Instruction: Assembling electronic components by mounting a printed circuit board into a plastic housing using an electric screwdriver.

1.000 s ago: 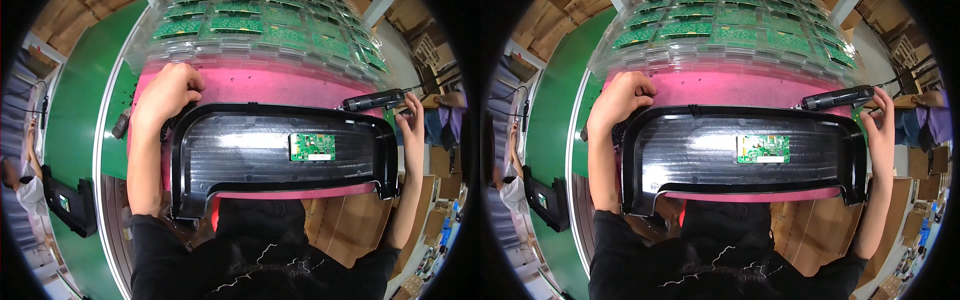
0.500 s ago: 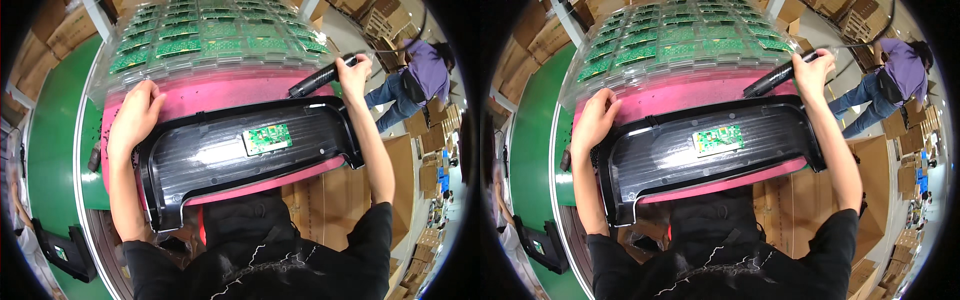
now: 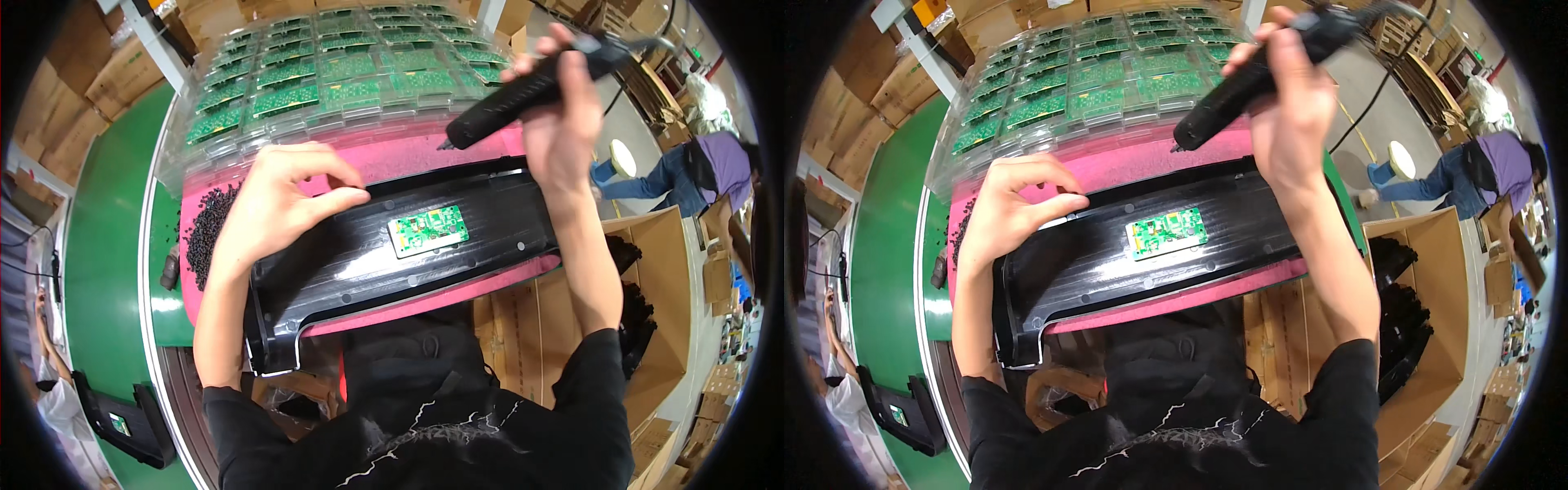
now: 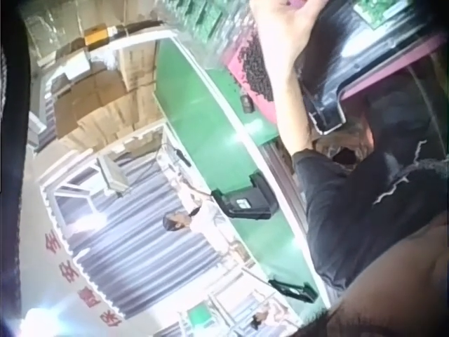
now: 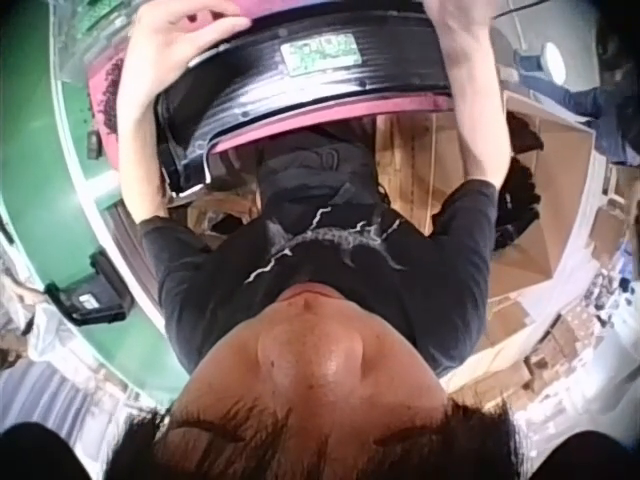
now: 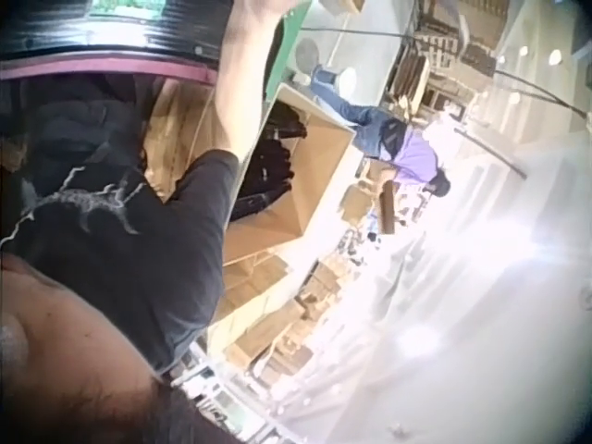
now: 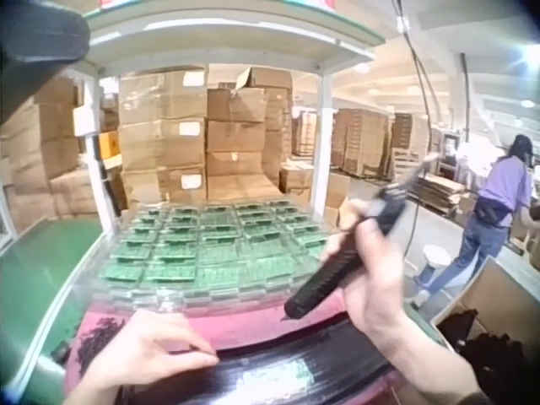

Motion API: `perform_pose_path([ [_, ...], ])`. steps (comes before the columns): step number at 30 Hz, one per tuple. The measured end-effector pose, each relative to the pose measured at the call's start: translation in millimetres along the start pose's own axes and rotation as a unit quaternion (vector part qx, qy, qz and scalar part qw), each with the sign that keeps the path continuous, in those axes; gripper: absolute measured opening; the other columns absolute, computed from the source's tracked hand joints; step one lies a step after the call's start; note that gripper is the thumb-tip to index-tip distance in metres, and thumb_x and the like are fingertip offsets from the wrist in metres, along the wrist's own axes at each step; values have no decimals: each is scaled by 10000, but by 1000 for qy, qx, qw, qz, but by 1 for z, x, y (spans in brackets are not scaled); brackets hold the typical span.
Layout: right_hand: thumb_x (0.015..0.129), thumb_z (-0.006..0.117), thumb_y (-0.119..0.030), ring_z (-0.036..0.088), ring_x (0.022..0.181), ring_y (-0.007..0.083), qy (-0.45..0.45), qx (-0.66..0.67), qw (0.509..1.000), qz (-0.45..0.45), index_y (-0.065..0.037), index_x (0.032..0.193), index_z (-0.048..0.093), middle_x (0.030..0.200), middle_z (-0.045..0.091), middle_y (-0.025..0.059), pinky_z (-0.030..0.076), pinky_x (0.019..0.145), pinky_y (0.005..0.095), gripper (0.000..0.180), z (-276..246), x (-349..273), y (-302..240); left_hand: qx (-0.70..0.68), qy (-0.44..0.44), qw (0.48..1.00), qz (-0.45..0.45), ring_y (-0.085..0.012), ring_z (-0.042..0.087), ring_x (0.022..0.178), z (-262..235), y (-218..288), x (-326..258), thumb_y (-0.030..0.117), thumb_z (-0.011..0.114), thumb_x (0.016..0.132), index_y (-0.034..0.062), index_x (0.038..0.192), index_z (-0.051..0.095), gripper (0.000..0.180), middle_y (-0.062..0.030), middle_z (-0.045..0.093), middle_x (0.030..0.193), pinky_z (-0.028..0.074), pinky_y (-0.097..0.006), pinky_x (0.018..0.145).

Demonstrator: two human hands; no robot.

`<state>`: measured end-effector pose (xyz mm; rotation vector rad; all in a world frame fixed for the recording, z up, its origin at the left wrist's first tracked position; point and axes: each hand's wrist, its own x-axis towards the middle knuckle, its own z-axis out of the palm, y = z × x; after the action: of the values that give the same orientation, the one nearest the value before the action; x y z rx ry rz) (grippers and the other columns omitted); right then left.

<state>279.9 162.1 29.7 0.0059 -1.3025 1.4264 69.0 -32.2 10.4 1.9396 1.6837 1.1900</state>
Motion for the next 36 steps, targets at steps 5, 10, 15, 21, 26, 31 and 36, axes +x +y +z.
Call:
perform_pose_path([
  [5,946,517,-471,469,622,140,10,223,974,24,-66,1057,539,955,527,62,406,618,328,421,20,-13,-49,-13,-45,998,38,-194,667,747,27,9,9,58,791,742,4,816,705,126,-75,698,796,532,-310,713],
  [10,898,594,-409,442,561,108,-49,220,974,-2,-49,1048,434,938,462,56,386,563,287,422,45,-33,-61,-54,-31,996,71,-215,683,771,32,19,10,55,778,765,-14,860,703,139,-95,704,817,531,-310,716],
  [15,851,635,-429,458,522,98,-80,194,977,-30,-42,1043,437,942,474,53,397,523,270,475,39,-38,-67,-92,-69,992,49,-213,690,780,30,23,17,49,769,780,-14,865,704,123,-97,711,831,531,-306,726],
  [21,830,663,-412,522,487,98,-210,177,961,-34,-14,1038,499,966,509,73,475,480,262,478,23,-34,-52,-225,-142,959,-97,-198,676,803,36,8,19,46,736,817,-42,918,689,142,-101,704,822,524,-307,737],
  [26,852,638,-441,532,506,106,-299,117,947,-27,-13,1085,502,1013,526,90,476,491,268,506,11,-27,-48,-144,-112,981,69,-247,662,781,49,1,22,15,727,790,-24,887,674,117,-107,687,821,507,-334,736],
  [31,913,532,-500,541,558,127,-232,42,971,27,5,1146,498,1009,531,122,435,547,287,558,0,-32,-38,64,-54,993,82,-298,643,760,53,-9,16,19,721,794,-4,851,614,123,-103,659,805,491,-372,701],
  [36,925,483,-479,489,512,134,-104,-76,989,76,-9,1067,513,887,523,116,416,519,280,492,-13,-34,-20,18,-125,988,94,-316,647,792,66,-14,15,17,697,816,-6,883,617,107,-119,654,848,517,-382,719],
])
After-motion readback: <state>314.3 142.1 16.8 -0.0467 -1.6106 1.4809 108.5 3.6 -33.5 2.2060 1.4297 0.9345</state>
